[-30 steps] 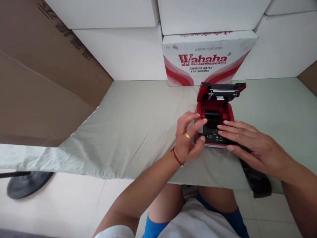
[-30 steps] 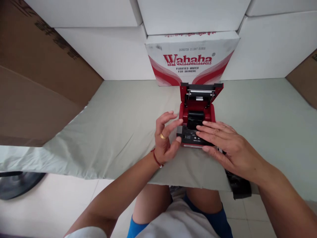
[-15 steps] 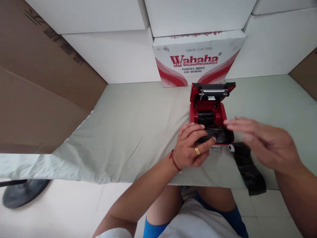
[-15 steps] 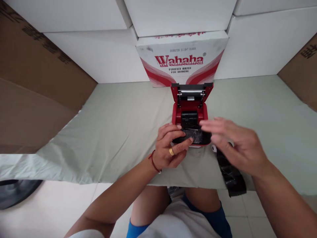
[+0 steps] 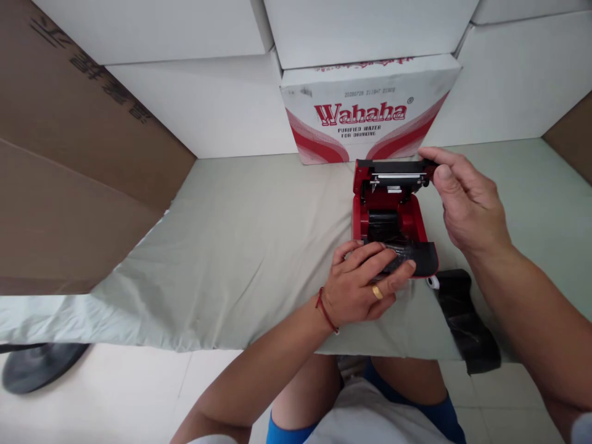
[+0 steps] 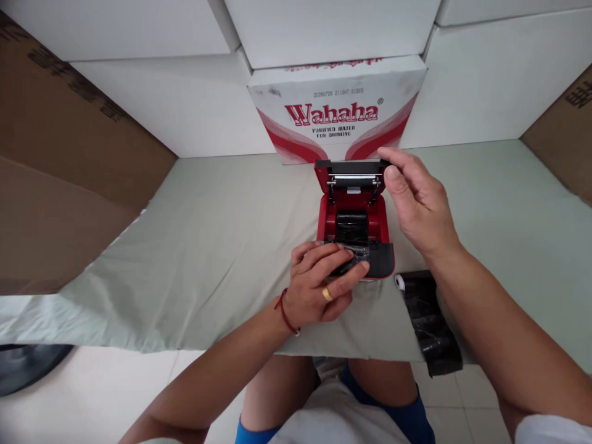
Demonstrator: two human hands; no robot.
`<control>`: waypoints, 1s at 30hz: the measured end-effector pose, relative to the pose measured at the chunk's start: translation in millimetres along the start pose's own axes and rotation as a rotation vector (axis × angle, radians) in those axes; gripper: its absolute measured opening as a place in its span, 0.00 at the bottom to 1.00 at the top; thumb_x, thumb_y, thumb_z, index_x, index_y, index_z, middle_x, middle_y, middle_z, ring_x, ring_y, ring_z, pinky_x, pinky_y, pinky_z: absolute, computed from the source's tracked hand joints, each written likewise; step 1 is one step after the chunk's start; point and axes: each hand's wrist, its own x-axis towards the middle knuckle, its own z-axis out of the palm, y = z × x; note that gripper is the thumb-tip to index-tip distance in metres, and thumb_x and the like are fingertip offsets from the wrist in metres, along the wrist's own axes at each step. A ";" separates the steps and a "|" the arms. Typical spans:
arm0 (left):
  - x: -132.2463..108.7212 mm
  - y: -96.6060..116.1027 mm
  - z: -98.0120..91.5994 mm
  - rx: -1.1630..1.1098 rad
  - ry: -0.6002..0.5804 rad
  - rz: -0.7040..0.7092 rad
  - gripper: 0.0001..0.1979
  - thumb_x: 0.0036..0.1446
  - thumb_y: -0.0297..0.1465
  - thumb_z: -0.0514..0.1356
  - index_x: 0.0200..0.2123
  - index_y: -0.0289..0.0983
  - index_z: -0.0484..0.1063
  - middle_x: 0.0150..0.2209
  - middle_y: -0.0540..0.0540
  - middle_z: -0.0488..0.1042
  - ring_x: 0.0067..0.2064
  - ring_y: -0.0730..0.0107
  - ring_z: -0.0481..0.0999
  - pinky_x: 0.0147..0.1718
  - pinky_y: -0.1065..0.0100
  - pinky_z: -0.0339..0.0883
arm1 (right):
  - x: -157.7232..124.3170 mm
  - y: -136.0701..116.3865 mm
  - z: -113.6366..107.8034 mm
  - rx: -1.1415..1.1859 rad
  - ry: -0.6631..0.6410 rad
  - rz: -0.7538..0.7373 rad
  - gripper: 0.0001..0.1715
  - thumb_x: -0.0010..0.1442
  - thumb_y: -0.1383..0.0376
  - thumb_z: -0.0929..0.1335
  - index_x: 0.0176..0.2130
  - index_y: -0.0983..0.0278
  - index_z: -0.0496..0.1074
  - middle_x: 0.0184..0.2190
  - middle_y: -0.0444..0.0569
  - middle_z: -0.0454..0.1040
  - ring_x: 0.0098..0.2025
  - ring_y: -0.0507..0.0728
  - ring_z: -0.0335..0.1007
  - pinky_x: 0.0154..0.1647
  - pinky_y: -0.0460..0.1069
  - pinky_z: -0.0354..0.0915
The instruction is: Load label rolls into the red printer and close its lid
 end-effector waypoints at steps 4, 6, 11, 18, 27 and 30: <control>-1.2 4.4 -0.4 0.036 -0.041 -0.022 0.23 0.67 0.33 0.63 0.64 0.51 0.76 0.53 0.48 0.84 0.58 0.61 0.79 0.71 0.55 0.54 | -7.2 -11.7 -4.2 0.122 0.206 -0.012 0.23 0.78 0.45 0.62 0.65 0.34 0.75 0.70 0.36 0.76 0.73 0.66 0.70 0.79 0.64 0.62; -1.6 6.2 -0.8 0.059 -0.044 -0.030 0.22 0.67 0.33 0.64 0.63 0.52 0.77 0.53 0.48 0.83 0.58 0.61 0.79 0.72 0.55 0.53 | -12.6 -11.6 -4.3 0.128 0.212 -0.082 0.21 0.78 0.50 0.64 0.64 0.36 0.77 0.68 0.37 0.78 0.73 0.65 0.70 0.79 0.63 0.62; 1.2 10.1 -2.1 0.072 -0.043 -0.023 0.19 0.68 0.34 0.65 0.61 0.52 0.78 0.51 0.49 0.83 0.57 0.63 0.79 0.72 0.57 0.55 | -37.3 -4.7 -0.4 0.126 0.213 -0.196 0.19 0.79 0.59 0.66 0.58 0.42 0.83 0.59 0.41 0.85 0.66 0.64 0.79 0.77 0.66 0.65; 9.7 15.7 -1.6 0.223 0.036 0.009 0.11 0.70 0.32 0.62 0.51 0.51 0.81 0.43 0.51 0.82 0.51 0.68 0.80 0.67 0.60 0.65 | -59.4 5.2 4.2 -0.022 0.090 -0.335 0.16 0.74 0.67 0.69 0.52 0.52 0.85 0.55 0.46 0.87 0.60 0.64 0.84 0.72 0.68 0.72; 0.4 -8.1 -6.0 -0.189 0.139 -0.135 0.28 0.72 0.36 0.58 0.73 0.45 0.64 0.58 0.40 0.79 0.61 0.59 0.79 0.63 0.54 0.73 | -62.9 9.9 17.6 0.078 0.186 -0.319 0.17 0.75 0.68 0.67 0.51 0.52 0.85 0.53 0.46 0.88 0.59 0.62 0.85 0.72 0.67 0.70; -5.9 -27.7 -2.8 -0.447 0.186 -0.509 0.28 0.76 0.39 0.56 0.75 0.51 0.60 0.67 0.43 0.75 0.69 0.58 0.74 0.71 0.51 0.64 | -64.1 9.3 19.2 0.100 0.152 -0.346 0.17 0.76 0.65 0.66 0.56 0.52 0.82 0.55 0.49 0.87 0.61 0.63 0.82 0.73 0.70 0.66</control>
